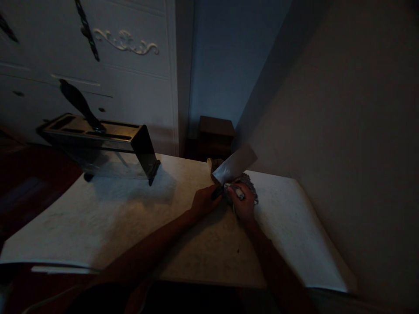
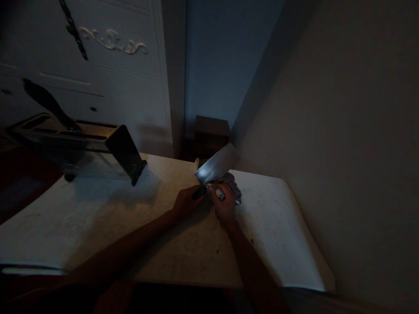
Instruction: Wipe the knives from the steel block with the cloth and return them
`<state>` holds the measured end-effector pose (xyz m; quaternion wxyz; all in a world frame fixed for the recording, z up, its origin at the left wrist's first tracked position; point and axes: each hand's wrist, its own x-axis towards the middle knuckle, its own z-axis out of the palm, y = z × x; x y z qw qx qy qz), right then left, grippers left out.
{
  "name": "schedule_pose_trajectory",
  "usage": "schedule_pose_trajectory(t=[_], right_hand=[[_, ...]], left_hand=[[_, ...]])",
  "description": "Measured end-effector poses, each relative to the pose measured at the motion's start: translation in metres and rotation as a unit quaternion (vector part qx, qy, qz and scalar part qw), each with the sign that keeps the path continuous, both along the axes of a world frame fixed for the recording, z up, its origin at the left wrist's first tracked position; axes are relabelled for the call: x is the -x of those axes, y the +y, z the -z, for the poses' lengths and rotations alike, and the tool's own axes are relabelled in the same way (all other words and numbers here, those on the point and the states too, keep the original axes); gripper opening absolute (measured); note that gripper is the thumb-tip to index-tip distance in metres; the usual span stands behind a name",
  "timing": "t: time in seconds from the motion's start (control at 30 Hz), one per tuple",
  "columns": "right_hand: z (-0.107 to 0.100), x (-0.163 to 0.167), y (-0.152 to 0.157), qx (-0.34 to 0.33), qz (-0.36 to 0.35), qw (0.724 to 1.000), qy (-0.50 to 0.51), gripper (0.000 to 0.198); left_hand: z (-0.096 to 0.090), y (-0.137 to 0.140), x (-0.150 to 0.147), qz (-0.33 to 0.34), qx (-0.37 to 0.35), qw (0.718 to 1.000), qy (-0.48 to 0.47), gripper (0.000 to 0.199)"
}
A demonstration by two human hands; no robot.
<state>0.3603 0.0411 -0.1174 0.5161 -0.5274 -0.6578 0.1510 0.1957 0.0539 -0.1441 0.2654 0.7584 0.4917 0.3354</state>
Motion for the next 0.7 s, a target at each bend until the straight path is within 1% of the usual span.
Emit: schedule_pose_trajectory(t=[0.17,0.33,0.47,0.57,0.7], right_hand=[[0.000,-0.002,0.001,-0.028,-0.029,0.999,-0.032,0.019],[-0.001,-0.011,0.005,-0.004,-0.043,0.998,-0.042,0.017],[-0.001,-0.016,0.007,0.008,-0.060,0.997,-0.053,0.017],[0.000,-0.017,0.008,0.020,-0.068,0.995,-0.075,0.018],[-0.001,-0.019,0.007,0.027,-0.077,0.992,-0.100,0.014]], left_hand=[[-0.002,-0.002,-0.001,0.007,0.008,0.998,0.060,0.038],[-0.006,-0.004,-0.003,0.011,0.019,0.994,0.107,0.030],[-0.006,-0.005,-0.004,0.009,0.020,0.993,0.117,0.031],[-0.005,-0.004,-0.004,0.007,0.018,0.994,0.108,0.031],[-0.005,-0.002,-0.001,0.007,0.036,0.994,0.101,0.031]])
